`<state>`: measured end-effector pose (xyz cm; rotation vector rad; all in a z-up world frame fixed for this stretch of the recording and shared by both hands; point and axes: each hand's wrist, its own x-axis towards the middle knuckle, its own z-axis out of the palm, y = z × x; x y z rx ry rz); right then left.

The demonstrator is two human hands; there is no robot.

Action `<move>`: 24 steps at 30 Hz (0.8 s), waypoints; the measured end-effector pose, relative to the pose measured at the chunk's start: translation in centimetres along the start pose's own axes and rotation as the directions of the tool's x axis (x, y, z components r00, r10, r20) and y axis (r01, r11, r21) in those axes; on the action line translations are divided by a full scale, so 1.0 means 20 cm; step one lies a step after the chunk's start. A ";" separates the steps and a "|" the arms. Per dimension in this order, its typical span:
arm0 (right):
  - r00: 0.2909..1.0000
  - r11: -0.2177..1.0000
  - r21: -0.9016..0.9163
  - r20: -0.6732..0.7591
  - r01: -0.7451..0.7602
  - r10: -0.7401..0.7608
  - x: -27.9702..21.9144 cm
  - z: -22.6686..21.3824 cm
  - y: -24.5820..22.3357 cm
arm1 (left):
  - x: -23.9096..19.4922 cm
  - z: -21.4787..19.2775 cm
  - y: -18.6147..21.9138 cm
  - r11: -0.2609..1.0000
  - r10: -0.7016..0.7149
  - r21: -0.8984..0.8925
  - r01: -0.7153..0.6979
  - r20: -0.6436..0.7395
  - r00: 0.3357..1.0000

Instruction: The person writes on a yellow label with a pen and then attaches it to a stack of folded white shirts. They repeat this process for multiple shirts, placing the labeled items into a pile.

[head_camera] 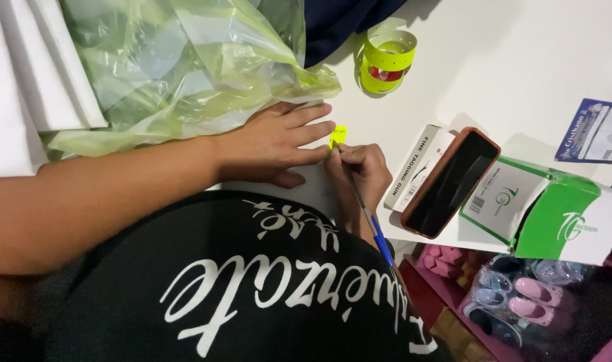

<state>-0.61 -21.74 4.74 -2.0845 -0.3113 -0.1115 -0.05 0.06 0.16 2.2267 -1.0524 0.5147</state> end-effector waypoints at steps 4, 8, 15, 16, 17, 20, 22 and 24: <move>1.000 1.000 0.012 0.006 0.021 -0.021 -0.01 -0.01 0.02 | -0.01 0.03 0.00 1.000 0.001 0.005 -0.001 0.003 1.000; 1.000 1.000 0.000 -0.007 0.010 -0.010 -0.01 0.00 0.02 | -0.01 0.03 0.00 1.000 -0.003 -0.012 0.003 -0.001 1.000; 1.000 1.000 -0.004 -0.015 0.002 -0.002 -0.01 0.00 0.02 | -0.01 0.01 -0.01 1.000 -0.009 -0.026 0.009 0.003 1.000; 1.000 1.000 -0.006 -0.015 0.002 -0.002 -0.01 0.00 0.01 | 0.00 0.01 -0.01 1.000 -0.009 -0.028 0.009 0.001 1.000; 1.000 1.000 -0.029 -0.024 0.005 -0.006 -0.01 0.00 0.01 | 0.00 0.01 0.00 1.000 -0.011 -0.024 0.012 0.007 1.000; 0.999 0.999 -0.044 -0.035 0.007 -0.008 0.00 0.02 -0.01 | -0.01 0.00 -0.01 1.000 -0.017 -0.020 0.017 0.014 1.000; 0.999 0.999 -0.039 -0.036 0.004 -0.005 -0.01 0.01 -0.01 | -0.01 0.01 0.01 1.000 -0.021 -0.023 0.021 0.013 1.000; 0.999 0.999 -0.046 -0.047 -0.001 -0.001 -0.01 0.02 -0.01 | -0.01 0.01 0.00 1.000 -0.020 -0.009 0.020 0.009 1.000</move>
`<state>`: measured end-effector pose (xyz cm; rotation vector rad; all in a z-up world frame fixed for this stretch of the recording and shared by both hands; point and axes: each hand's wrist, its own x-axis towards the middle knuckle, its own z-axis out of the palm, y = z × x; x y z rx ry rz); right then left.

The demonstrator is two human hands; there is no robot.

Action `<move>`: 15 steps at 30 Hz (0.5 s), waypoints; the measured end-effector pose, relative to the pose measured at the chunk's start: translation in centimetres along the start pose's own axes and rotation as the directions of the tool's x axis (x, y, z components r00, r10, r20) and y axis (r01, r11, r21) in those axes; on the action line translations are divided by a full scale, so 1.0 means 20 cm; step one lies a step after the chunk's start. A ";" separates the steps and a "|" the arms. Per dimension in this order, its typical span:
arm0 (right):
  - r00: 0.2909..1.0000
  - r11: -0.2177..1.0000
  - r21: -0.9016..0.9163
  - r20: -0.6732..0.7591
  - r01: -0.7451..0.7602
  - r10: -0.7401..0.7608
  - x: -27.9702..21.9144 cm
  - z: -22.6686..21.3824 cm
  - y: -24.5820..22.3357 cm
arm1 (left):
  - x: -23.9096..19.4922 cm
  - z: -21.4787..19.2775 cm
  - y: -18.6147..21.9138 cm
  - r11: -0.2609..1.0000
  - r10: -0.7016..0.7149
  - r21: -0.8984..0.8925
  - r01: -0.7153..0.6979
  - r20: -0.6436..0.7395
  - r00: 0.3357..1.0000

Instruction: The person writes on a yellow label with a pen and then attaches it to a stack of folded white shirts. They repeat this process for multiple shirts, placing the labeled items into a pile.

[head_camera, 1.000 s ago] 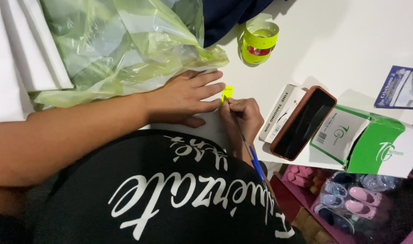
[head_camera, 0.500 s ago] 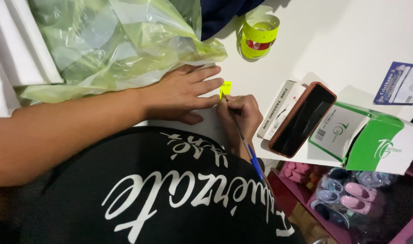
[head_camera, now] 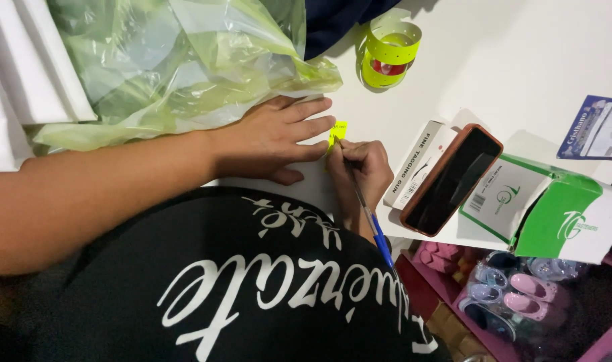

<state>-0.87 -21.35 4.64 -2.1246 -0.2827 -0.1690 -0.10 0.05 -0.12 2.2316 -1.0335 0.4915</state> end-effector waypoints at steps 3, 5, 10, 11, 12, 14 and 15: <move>0.999 0.999 0.020 0.025 -0.046 0.046 0.01 -0.01 -0.02 | 0.01 0.00 0.00 0.999 0.000 -0.034 -0.001 -0.017 1.000; 0.999 0.999 0.012 0.016 -0.031 0.031 0.01 -0.01 -0.02 | 0.01 0.00 0.00 0.999 -0.003 -0.040 0.002 -0.018 1.000; 1.000 0.999 -0.026 -0.008 -0.022 0.022 0.01 -0.01 -0.02 | 0.00 0.01 0.00 1.000 0.004 -0.023 -0.004 -0.023 1.000; 1.000 1.000 -0.010 -0.007 -0.013 0.013 0.01 -0.01 -0.01 | 0.00 0.00 0.00 1.000 0.005 -0.024 -0.005 -0.018 1.000; 1.000 1.000 0.006 -0.007 -0.004 0.004 0.01 -0.01 -0.01 | 0.00 0.00 0.00 1.000 0.006 -0.026 -0.007 -0.013 1.000; 1.000 1.000 0.009 -0.024 -0.010 0.011 0.00 -0.01 -0.01 | 0.00 0.01 0.00 1.000 0.002 -0.022 -0.003 -0.009 1.000; 0.999 1.000 0.011 -0.042 -0.014 0.015 0.00 -0.01 -0.02 | 0.00 0.01 0.00 1.000 0.000 -0.017 -0.001 -0.007 1.000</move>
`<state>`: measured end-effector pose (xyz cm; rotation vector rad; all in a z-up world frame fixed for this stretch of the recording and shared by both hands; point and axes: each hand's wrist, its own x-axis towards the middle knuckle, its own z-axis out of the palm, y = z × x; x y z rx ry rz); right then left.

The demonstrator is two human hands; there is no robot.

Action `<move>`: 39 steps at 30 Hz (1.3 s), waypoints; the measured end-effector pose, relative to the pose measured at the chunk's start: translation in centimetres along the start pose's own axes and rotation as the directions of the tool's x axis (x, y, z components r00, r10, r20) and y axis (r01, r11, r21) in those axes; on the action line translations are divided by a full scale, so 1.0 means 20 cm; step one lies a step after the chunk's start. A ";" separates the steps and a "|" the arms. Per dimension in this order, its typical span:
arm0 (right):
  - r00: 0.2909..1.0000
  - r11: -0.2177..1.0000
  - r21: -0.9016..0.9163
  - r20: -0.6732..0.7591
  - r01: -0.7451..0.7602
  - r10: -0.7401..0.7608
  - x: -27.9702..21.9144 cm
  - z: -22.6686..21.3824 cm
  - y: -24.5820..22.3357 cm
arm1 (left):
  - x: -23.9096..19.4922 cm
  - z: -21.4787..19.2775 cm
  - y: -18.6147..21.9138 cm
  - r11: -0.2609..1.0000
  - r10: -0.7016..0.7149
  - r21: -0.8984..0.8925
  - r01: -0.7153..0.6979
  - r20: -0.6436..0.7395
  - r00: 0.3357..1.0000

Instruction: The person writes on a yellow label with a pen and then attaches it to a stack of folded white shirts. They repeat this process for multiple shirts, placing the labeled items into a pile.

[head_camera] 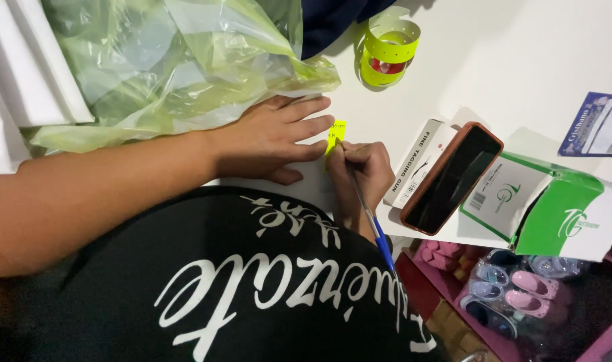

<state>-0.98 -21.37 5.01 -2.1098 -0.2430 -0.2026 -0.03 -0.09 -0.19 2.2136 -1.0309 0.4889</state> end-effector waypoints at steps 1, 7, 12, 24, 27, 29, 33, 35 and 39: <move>1.000 1.000 0.000 -0.001 0.001 -0.001 0.00 0.00 0.00 | 0.00 0.00 0.00 1.000 0.002 0.001 -0.002 -0.001 1.000; 0.999 0.999 -0.028 0.013 -0.040 0.040 0.00 0.01 0.00 | 0.00 -0.01 0.00 1.000 -0.010 -0.011 0.011 0.015 1.000; 0.999 0.999 -0.013 -0.019 -0.044 0.044 0.00 0.02 -0.01 | 0.01 -0.01 0.01 1.000 -0.011 0.017 0.011 0.016 1.000; 0.991 0.992 -0.016 -0.052 -0.126 0.125 -0.01 0.03 -0.01 | 0.00 0.00 0.00 1.000 -0.010 -0.018 0.010 -0.001 1.000; 0.987 0.990 -0.024 -0.086 -0.140 0.137 -0.02 0.04 0.02 | 0.00 0.00 0.00 0.999 -0.010 -0.033 0.010 -0.008 1.000; 0.982 0.987 -0.006 -0.099 -0.160 0.159 -0.02 0.04 0.02 | 0.00 0.01 0.00 0.999 -0.013 -0.030 0.013 -0.004 1.000; 0.979 0.983 -0.004 -0.093 -0.184 0.183 0.01 0.04 -0.07 | 0.00 -0.01 0.00 1.000 -0.014 -0.004 0.014 -0.009 1.000; 0.976 0.981 -0.003 -0.096 -0.194 0.193 0.00 0.04 -0.02 | 0.00 0.00 0.00 1.000 -0.013 -0.011 0.013 -0.013 1.000; 0.977 0.983 0.015 -0.110 -0.184 0.184 -0.01 0.04 -0.01 | 0.00 0.01 0.00 1.000 -0.011 0.001 0.011 -0.018 1.000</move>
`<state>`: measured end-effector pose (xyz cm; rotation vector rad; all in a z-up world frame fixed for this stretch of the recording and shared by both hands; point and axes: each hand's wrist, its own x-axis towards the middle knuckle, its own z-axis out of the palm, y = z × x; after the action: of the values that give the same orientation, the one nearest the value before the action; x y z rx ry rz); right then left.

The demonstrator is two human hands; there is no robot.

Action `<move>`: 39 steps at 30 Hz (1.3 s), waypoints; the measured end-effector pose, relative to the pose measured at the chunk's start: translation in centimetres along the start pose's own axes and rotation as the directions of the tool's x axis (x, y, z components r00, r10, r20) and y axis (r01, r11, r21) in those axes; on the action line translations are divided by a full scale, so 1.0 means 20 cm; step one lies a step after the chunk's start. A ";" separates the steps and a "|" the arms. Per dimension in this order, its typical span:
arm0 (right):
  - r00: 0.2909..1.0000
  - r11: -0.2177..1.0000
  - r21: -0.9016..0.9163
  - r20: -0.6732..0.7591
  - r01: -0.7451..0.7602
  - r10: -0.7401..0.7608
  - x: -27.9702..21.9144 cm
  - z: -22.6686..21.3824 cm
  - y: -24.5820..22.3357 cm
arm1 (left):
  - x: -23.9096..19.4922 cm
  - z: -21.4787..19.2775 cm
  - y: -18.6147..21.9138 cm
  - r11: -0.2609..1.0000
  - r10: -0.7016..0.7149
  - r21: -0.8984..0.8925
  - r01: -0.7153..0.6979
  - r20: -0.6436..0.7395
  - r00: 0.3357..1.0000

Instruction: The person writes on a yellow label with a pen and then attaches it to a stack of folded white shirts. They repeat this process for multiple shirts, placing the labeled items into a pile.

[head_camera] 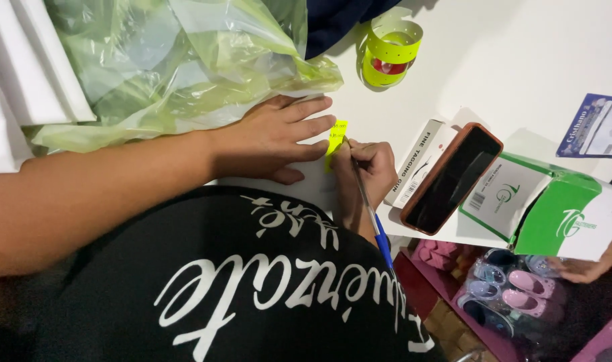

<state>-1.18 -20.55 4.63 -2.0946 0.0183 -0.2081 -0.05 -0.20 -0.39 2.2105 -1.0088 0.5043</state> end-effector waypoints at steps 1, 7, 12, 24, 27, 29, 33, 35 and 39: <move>1.000 1.000 0.000 -0.002 -0.001 0.001 0.00 0.00 0.00 | 0.00 0.00 0.00 1.000 0.002 -0.001 -0.002 0.001 1.000; 0.999 0.899 0.437 0.015 -0.038 0.036 -0.01 -0.07 0.06 | -0.01 0.01 0.02 0.997 0.022 0.071 -0.024 0.030 0.999; 0.968 0.921 0.377 0.184 0.093 -0.173 -0.02 -0.21 0.02 | 0.01 -0.04 0.06 0.980 0.050 0.181 -0.078 0.152 0.987; 0.900 0.939 0.098 0.268 0.330 -0.345 0.01 -0.17 0.09 | 0.02 -0.08 0.23 0.975 -0.050 0.221 0.026 0.100 0.994; 0.899 0.937 0.075 0.263 0.342 -0.350 0.00 -0.16 0.09 | 0.01 -0.06 0.22 0.973 -0.049 0.230 0.027 0.092 0.995; 0.903 0.940 0.082 0.262 0.330 -0.340 0.00 -0.16 0.09 | 0.00 -0.05 0.22 0.974 -0.046 0.223 0.026 0.084 0.995; 0.920 0.951 0.122 0.247 0.283 -0.305 0.01 -0.18 0.16 | 0.03 -0.10 0.22 0.977 -0.004 0.215 -0.013 0.076 0.997; 0.943 0.957 0.231 0.240 0.173 -0.228 0.01 -0.19 0.20 | 0.02 -0.07 0.21 0.977 -0.003 0.215 -0.015 0.082 0.997; 0.953 0.902 0.430 0.280 -0.019 -0.113 0.04 -0.24 0.10 | 0.01 -0.03 0.20 0.981 -0.015 0.195 -0.006 0.110 0.994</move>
<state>-1.00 -25.70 5.29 -1.6643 -0.2425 0.0764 -3.02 -1.80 1.80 2.4372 -1.0500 0.5017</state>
